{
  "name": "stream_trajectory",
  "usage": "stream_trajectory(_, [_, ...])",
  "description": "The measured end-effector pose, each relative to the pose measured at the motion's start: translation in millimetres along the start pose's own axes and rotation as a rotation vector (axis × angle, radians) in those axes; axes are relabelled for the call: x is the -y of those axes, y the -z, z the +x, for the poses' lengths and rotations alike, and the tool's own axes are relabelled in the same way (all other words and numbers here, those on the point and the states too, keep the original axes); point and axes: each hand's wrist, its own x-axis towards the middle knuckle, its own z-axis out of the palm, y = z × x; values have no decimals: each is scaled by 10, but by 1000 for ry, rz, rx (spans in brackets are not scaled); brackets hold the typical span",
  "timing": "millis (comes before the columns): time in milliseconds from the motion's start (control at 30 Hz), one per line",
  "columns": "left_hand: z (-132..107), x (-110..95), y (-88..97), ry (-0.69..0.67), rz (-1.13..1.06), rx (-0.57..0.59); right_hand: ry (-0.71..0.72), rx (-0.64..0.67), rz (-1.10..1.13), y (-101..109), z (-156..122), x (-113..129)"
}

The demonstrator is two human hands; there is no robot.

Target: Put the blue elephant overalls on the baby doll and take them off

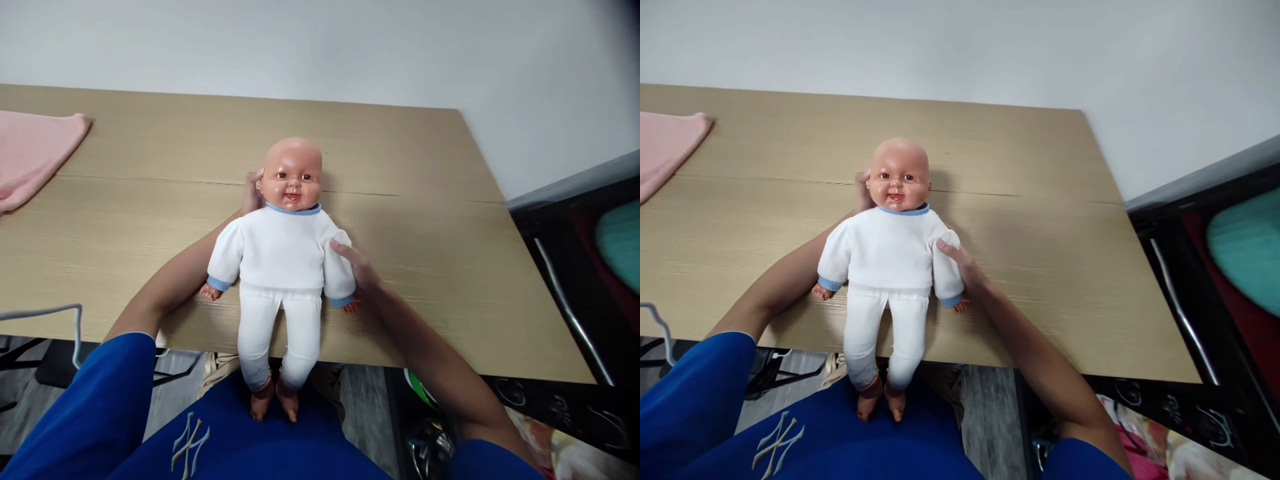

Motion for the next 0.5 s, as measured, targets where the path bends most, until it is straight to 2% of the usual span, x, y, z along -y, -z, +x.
stream_trajectory(100, [77, -81, -89, 102, -7, -18, 85, -71, -56, 48, 61, -12])
stream_trajectory(200, [152, -171, -201, 195, -32, -42, 189, -88, -170, 88, 111, -6])
stream_trajectory(300, [260, -255, -253, 271, -61, -34, 221, -92, -253, 138, 137, 11])
stream_trajectory(400, [404, -327, -237, 290, -55, 4, 242, -96, -282, 194, 157, 23])
stream_trajectory(500, [555, -404, -196, 293, -19, 101, 314, -123, -344, 239, 170, 7])
